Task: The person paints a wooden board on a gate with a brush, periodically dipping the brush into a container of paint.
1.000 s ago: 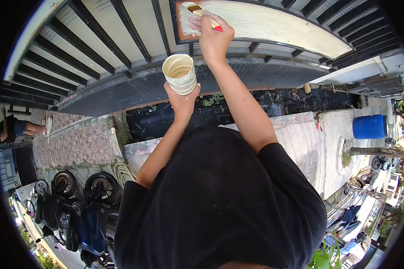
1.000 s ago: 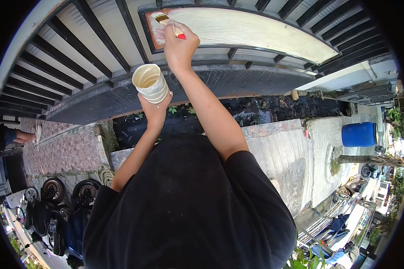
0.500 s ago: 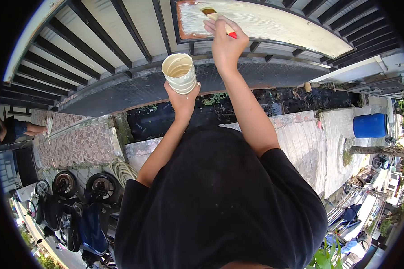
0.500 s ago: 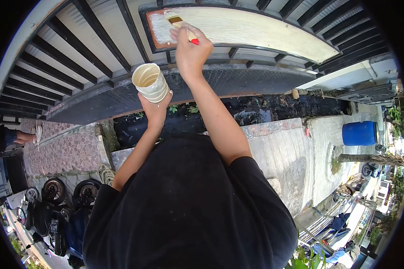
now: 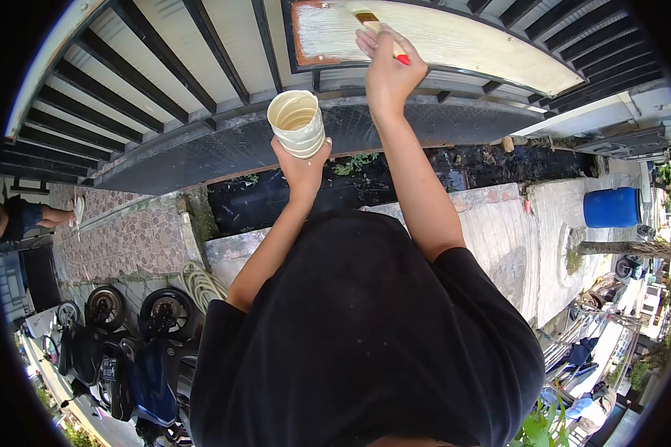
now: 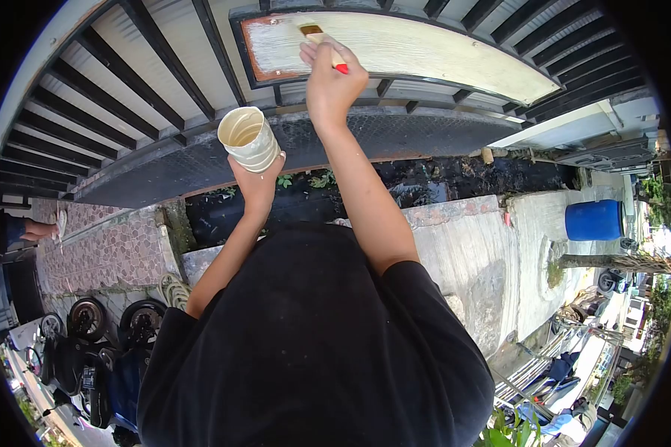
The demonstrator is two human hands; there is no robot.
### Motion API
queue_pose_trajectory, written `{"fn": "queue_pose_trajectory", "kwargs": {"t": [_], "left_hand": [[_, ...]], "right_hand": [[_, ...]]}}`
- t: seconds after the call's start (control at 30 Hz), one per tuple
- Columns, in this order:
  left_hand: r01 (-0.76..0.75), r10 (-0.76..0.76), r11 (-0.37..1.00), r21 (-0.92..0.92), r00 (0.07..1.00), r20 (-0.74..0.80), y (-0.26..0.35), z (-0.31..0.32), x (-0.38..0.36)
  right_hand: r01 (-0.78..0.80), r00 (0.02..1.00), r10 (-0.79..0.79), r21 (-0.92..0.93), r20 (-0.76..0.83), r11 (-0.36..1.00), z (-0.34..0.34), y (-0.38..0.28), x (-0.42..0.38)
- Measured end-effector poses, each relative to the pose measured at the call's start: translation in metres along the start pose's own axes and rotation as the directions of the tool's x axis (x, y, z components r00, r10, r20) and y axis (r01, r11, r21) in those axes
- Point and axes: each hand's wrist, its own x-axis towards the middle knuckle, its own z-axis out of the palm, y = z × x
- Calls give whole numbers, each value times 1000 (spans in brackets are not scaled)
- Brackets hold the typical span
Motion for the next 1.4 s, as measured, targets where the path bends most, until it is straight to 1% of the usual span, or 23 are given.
{"fn": "queue_pose_trajectory", "kwargs": {"t": [0.13,0.27,0.33,0.43,0.47,0.5,0.53,0.57,0.63,0.77,0.83,0.9,0.93,0.97,1.03,1.07,1.1,1.17,1.23,1.3,1.33,1.37,1.4], "left_hand": [[10,-10,1000,-11,1000,20,0,3,-2],[-9,11,999,-48,999,39,-1,2,-4],[-9,10,1000,-30,1000,25,-3,-1,-4],[-13,13,1000,-20,1000,14,-4,-3,-1],[-9,9,1000,-30,1000,13,-4,-2,0],[-10,11,1000,-30,1000,14,-4,-1,0],[1,-1,999,-40,1000,13,-5,0,1],[15,-15,999,-49,1000,13,-6,0,0],[10,-9,999,-47,1000,13,-4,0,-2],[21,-21,999,-37,1000,0,-6,-1,-1],[18,-18,1000,-10,1000,-19,-8,-2,-2],[9,-8,1000,14,1000,-25,-6,-2,0],[29,-29,1000,2,999,-17,-2,-2,0],[48,-49,999,-12,999,-7,2,-2,1],[31,-31,999,-12,1000,-5,-2,0,2],[16,-17,1000,-11,1000,-13,-4,0,2],[13,-14,1000,-13,1000,-17,-3,0,3],[37,-37,999,-4,999,-15,-1,0,1],[28,-28,1000,1,999,-34,-6,0,2],[14,-14,1000,8,999,-37,-8,1,3],[9,-10,1000,-7,999,-46,-8,2,2],[4,-5,1000,-24,998,-56,-7,4,3],[0,-1,1000,-26,999,-52,-8,6,4]], "right_hand": [[-50,996,49,4,78,999,19,15,3],[24,995,-20,42,-94,999,-11,17,38],[91,983,-91,-12,-160,996,-42,11,55],[111,937,-139,-104,-321,988,-64,1,61],[113,937,-140,-103,-321,988,-67,1,59],[183,925,-286,-366,-250,913,-70,2,56],[247,903,-404,-597,-142,763,-72,2,56],[245,903,-403,-599,-145,762,-74,2,57],[328,826,-558,-872,78,364,-76,3,65],[450,796,-572,-825,197,342,-57,19,56],[474,849,-451,-776,275,417,-38,23,34],[518,846,-413,-703,338,487,-21,31,13],[633,766,-484,-627,424,453,-15,38,6],[631,767,-486,-632,419,451,-16,40,-1],[568,817,-325,-570,476,593,-15,28,-16],[630,777,-428,-549,463,549,-22,30,-12],[633,774,-430,-545,465,550,-27,27,-5],[545,810,-505,-699,298,463,-43,20,10],[510,825,-495,-737,273,444,-44,27,20],[648,730,-541,-675,417,353,-39,43,20],[658,742,-500,-627,446,418,-32,48,12],[656,743,-503,-632,442,414,-27,50,4],[658,753,-443,-581,486,479,-23,50,-4]]}}
